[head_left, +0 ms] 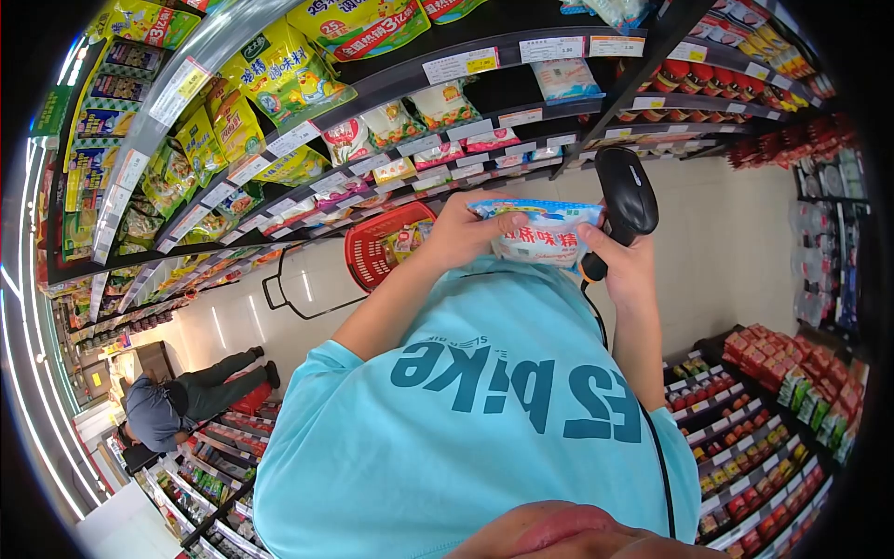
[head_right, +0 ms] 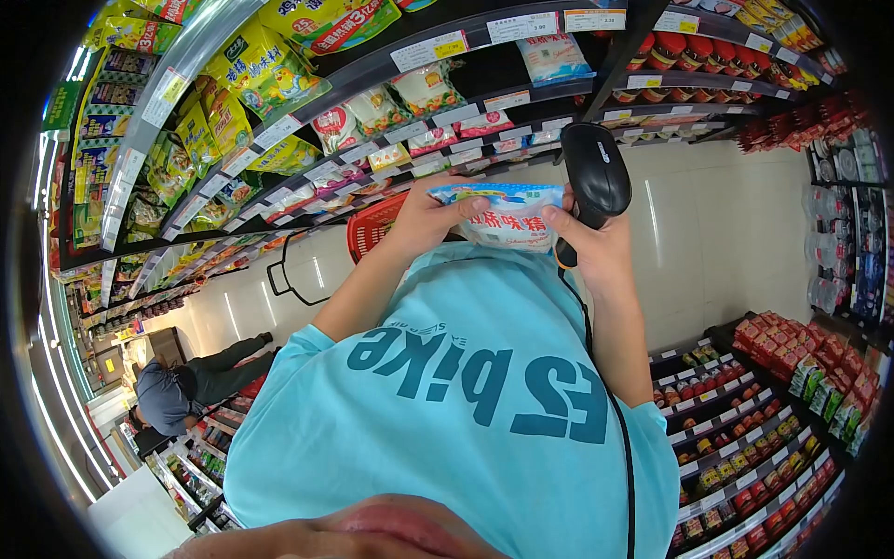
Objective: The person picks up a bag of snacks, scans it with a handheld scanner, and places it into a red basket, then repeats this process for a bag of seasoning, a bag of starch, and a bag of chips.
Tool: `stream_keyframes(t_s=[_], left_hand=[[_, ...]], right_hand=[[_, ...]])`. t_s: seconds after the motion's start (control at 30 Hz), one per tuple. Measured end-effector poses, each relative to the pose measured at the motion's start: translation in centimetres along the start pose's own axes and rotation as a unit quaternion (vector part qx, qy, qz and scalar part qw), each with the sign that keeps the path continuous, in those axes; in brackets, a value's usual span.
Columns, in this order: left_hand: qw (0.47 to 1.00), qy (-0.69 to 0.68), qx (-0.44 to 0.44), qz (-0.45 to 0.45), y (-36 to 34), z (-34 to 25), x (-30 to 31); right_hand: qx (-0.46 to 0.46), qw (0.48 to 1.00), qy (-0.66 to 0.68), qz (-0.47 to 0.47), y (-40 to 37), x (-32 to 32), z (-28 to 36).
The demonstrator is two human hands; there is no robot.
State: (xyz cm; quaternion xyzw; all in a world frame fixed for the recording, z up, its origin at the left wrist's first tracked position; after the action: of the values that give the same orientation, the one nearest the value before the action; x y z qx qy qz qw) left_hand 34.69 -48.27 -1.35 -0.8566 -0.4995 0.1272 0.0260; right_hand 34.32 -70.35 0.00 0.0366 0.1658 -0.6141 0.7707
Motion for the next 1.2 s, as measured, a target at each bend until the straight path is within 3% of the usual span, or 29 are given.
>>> stream_keyframes(t_s=[0.47, 0.93, 1.07, 1.2], left_hand=[[0.995, 0.095, -0.007, 0.003, -0.3, -0.5, 1.5], [0.985, 0.160, 0.047, 0.048, -0.1, 0.0, 2.4], [1.000, 0.016, 0.003, 0.016, 0.1, 0.8, 1.0], [0.984, 0.156, 0.053, 0.064, 0.4, 3.0, 1.2]], right_hand=[[0.011, 1.000, -0.010, 0.011, -0.2, 0.3, -0.3], [-0.010, 1.000, -0.012, 0.020, -0.3, -0.4, 0.3], [0.007, 1.000, -0.023, 0.008, -0.1, -0.3, 0.2], [-0.033, 0.997, -0.062, 0.020, 0.0, 0.1, -0.1]])
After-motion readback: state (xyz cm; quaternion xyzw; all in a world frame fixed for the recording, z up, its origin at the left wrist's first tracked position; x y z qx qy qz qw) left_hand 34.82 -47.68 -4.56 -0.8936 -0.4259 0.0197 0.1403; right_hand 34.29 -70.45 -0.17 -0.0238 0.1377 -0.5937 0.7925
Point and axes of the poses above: each hand's wrist, its own y-axis towards the middle knuckle, its own x-axis out of the back of the hand, z = x × y, the point moved 7 cm from there along y, towards the middle knuckle, and after that the axes turned 12 degrees about z, right-handed, at the moved point
